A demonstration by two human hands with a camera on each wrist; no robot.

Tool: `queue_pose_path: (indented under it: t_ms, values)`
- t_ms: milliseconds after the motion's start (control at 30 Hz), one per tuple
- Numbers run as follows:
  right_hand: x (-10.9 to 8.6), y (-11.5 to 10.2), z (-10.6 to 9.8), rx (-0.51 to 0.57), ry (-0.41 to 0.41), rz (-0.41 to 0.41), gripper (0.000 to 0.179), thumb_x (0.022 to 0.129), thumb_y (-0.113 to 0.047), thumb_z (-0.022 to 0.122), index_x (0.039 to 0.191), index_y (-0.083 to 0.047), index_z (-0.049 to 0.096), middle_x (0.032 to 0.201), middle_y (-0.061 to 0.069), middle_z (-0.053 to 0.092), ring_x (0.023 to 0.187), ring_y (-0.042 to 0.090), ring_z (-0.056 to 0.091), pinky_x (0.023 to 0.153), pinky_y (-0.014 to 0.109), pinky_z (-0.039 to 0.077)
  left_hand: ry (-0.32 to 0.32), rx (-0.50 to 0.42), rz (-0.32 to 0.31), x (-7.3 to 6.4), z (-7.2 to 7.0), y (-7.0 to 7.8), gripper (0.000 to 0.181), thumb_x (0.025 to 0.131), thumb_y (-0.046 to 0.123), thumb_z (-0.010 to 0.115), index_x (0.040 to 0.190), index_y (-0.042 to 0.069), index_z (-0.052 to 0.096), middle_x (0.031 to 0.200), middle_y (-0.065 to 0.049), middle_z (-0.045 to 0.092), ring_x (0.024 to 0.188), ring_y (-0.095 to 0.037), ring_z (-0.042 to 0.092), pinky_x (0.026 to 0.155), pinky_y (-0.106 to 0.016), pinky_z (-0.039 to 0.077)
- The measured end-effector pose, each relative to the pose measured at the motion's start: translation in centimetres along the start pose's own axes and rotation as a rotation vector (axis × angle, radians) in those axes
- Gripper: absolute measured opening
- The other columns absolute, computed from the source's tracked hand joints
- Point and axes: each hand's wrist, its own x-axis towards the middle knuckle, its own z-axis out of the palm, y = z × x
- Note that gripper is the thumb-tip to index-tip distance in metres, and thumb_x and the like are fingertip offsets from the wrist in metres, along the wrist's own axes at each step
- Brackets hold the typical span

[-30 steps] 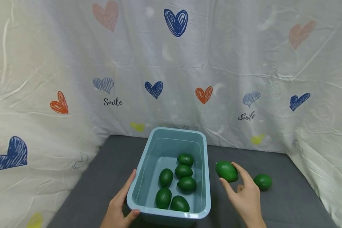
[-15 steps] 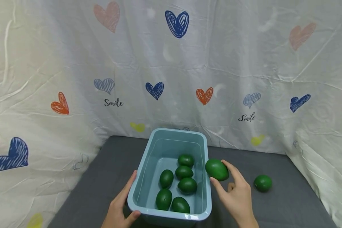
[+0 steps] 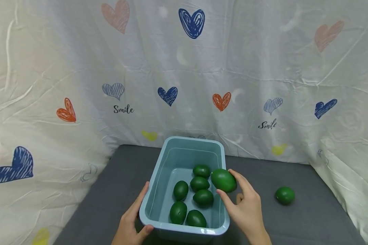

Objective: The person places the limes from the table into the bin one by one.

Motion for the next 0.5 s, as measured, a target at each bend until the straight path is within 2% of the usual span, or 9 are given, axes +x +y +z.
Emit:
queue_pose_path:
  t_ms: [167,300,500]
  values:
    - [0.28,-0.48,0.29,0.026,0.004,-0.041,0.068,0.082,-0.020,0.094,0.144,-0.023,0.065,0.136,0.003,0.068,0.037,-0.007,0.024,0.038,0.021,0.030,0.008,-0.007,0.019,0.08,0.01,0.02,0.092,0.092,0.029,0.080,0.169,0.019,0.030,0.171,-0.007,0.037,0.147,-0.003,0.043,0.105,-0.011,0.039]
    - [0.26,-0.70,0.50,0.040,-0.004,-0.042,0.068,0.083,-0.020,0.094,0.143,-0.023,0.065,0.136,0.002,0.068,0.037,-0.007,0.025,0.037,0.020,0.030,0.004,0.000,0.005,0.05,-0.05,0.05,0.092,0.092,0.028,0.080,0.169,0.020,0.030,0.171,-0.006,0.037,0.147,-0.002,0.042,0.105,-0.011,0.040]
    - [0.32,-0.70,0.82,-0.007,-0.080,-0.018,0.071,0.084,-0.024,0.093,0.147,-0.019,0.062,0.144,0.006,0.065,0.036,-0.006,0.026,0.038,0.021,0.033,-0.001,0.019,-0.015,0.04,-0.05,0.18,0.093,0.092,0.028,0.080,0.170,0.021,0.029,0.171,-0.007,0.037,0.147,-0.001,0.042,0.106,-0.013,0.039]
